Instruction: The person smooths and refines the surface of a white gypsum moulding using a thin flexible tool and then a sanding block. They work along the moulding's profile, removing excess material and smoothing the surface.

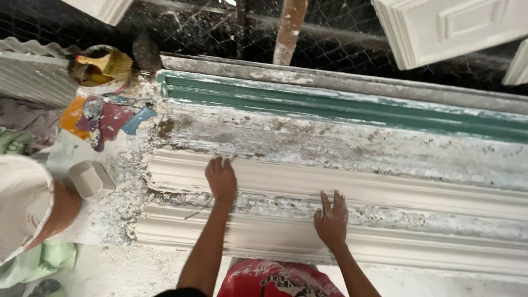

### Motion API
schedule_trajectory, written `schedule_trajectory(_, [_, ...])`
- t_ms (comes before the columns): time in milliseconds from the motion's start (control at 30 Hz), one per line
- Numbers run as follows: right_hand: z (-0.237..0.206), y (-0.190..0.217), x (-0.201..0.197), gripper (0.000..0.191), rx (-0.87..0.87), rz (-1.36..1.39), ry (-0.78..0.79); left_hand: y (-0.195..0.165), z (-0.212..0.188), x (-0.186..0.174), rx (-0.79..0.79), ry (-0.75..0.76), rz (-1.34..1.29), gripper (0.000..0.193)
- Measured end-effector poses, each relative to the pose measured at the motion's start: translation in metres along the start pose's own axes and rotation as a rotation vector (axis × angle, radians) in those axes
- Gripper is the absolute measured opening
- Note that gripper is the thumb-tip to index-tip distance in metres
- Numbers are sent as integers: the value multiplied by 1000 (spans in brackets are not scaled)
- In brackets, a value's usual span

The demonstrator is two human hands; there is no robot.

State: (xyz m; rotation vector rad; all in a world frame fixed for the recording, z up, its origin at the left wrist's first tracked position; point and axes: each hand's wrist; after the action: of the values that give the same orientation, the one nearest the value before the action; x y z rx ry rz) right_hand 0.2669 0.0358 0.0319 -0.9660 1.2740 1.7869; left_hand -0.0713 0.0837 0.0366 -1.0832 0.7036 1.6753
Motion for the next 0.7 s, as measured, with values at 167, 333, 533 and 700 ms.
schedule_trajectory(167, [3, 3, 1, 45, -87, 145, -101, -64, -57, -33, -22, 391, -489, 17])
schedule_trajectory(333, [5, 23, -4, 34, 242, 783, 243, -100, -81, -65, -94, 523, -1149, 19])
schedule_trajectory(533, [11, 43, -14, 25, 488, 997, 160, -112, -67, -89, -7, 752, -1293, 13])
schedule_trajectory(700, [14, 34, -25, 20, 370, 1257, 115, -114, -59, -104, 123, 563, -1233, 8])
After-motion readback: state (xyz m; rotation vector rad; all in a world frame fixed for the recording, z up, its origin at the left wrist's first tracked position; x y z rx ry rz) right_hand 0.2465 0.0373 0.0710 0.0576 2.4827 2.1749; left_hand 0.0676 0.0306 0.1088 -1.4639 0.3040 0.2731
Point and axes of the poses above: each hand's wrist, its own z-axis towards the middle knuckle, its own x-axis out of the palm, y = z × x, and after that the axes turned 8 degrees about z, right-handed
